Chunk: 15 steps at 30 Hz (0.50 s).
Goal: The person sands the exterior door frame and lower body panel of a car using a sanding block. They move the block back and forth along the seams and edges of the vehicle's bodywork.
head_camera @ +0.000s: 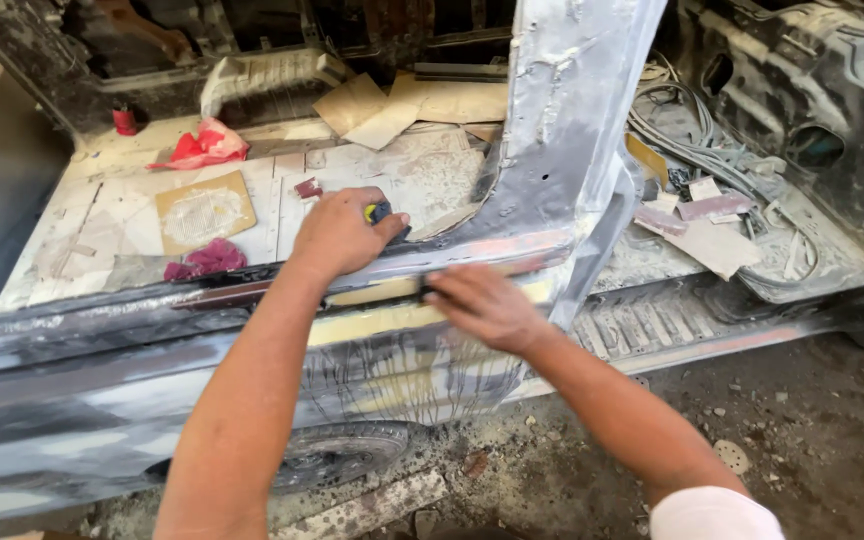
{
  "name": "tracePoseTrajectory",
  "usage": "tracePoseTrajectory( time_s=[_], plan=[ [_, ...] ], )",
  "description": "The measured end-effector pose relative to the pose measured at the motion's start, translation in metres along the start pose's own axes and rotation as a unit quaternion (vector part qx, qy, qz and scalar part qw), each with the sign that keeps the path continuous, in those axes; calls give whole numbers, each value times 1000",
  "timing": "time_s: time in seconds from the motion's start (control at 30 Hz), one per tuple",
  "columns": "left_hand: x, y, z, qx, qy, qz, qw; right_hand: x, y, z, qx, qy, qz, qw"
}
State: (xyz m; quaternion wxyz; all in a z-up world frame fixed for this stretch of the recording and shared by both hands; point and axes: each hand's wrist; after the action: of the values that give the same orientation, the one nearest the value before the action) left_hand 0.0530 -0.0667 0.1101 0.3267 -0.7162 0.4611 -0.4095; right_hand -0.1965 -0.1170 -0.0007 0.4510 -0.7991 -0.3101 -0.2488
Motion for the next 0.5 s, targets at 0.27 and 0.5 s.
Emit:
tracePoseTrajectory(
  time_s=[0.27, 0.5],
  plan=[
    [-18, -16, 12, -26, 55, -80, 995, -9, -13, -12, -34, -15, -3, 999],
    [-22, -33, 39, 40, 13, -69, 997, -4, -1, -23, 28, -59, -6, 998]
  ],
)
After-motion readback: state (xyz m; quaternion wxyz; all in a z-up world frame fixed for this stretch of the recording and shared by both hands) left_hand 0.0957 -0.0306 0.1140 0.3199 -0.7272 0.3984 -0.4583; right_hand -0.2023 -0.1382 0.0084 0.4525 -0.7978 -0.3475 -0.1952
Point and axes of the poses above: each hand's wrist, its own x-axis towards the middle knuckle, its own y-axis out of the palm, z = x × y, and after that the axes turned 5 degrees about -y, right-handed
